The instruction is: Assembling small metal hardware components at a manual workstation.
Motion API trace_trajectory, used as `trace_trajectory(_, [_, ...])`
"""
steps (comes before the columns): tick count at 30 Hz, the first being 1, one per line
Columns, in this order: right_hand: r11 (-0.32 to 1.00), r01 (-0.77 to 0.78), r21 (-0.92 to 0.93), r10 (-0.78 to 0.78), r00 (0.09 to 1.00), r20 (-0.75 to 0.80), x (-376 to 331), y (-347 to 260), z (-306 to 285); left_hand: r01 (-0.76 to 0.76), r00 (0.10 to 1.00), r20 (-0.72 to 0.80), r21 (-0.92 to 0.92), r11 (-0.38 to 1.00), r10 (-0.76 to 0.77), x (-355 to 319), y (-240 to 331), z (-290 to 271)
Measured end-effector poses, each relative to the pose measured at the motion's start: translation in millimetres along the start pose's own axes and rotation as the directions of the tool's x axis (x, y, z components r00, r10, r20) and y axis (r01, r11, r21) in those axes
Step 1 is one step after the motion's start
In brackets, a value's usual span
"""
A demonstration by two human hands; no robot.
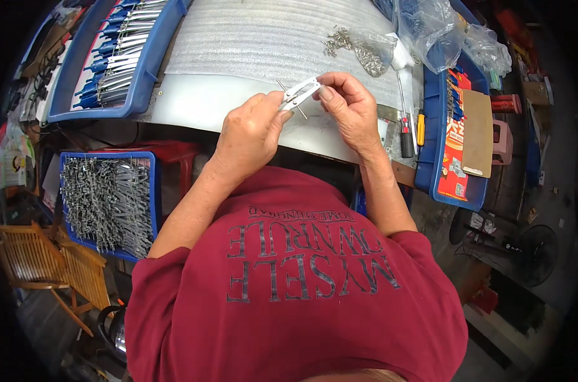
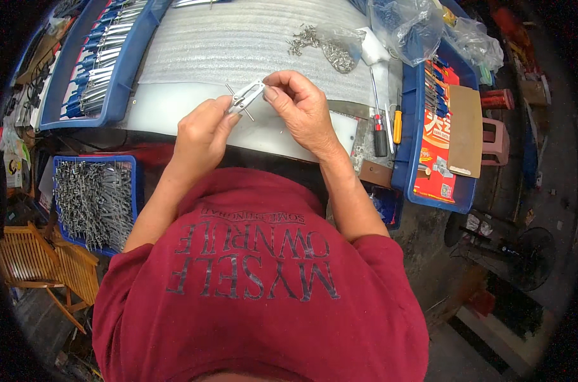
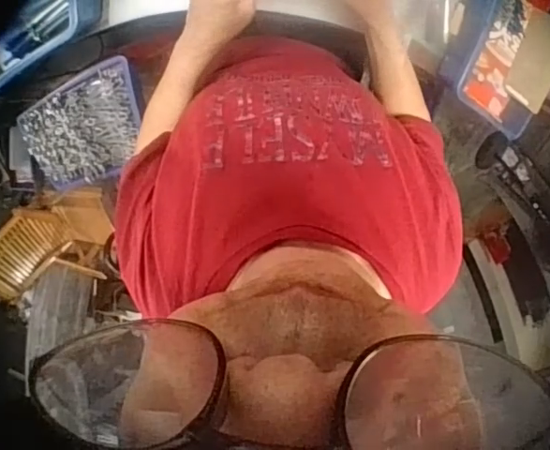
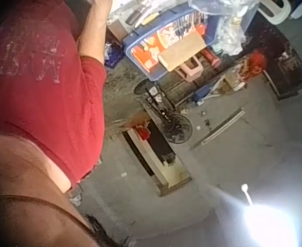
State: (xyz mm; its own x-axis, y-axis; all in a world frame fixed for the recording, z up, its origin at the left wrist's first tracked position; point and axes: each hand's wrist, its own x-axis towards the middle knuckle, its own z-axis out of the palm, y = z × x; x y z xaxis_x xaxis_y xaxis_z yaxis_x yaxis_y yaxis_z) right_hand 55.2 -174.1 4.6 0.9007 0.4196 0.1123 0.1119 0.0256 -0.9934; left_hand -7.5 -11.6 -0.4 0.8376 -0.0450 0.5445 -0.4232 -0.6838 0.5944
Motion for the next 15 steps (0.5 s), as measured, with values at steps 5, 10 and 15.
trace_trajectory(5, [0.985,0.138,-0.099,-0.126,0.985,0.118,4.2,-5.2,-8.5,0.131,0.990,0.094,-0.300,0.945,-0.107,1.7,1.9,-7.3])
trace_trajectory(10, [0.869,0.380,-0.315,-0.276,0.903,0.328,9.0,-23.0,-15.2,0.455,0.879,0.413,-0.584,0.672,-0.237,3.4,-1.4,-23.6])
trace_trajectory(15, [0.755,0.578,-0.308,-0.408,0.783,0.469,10.9,-41.9,-9.5,0.705,0.708,0.690,-0.698,0.122,-0.150,0.8,-3.7,-32.2])
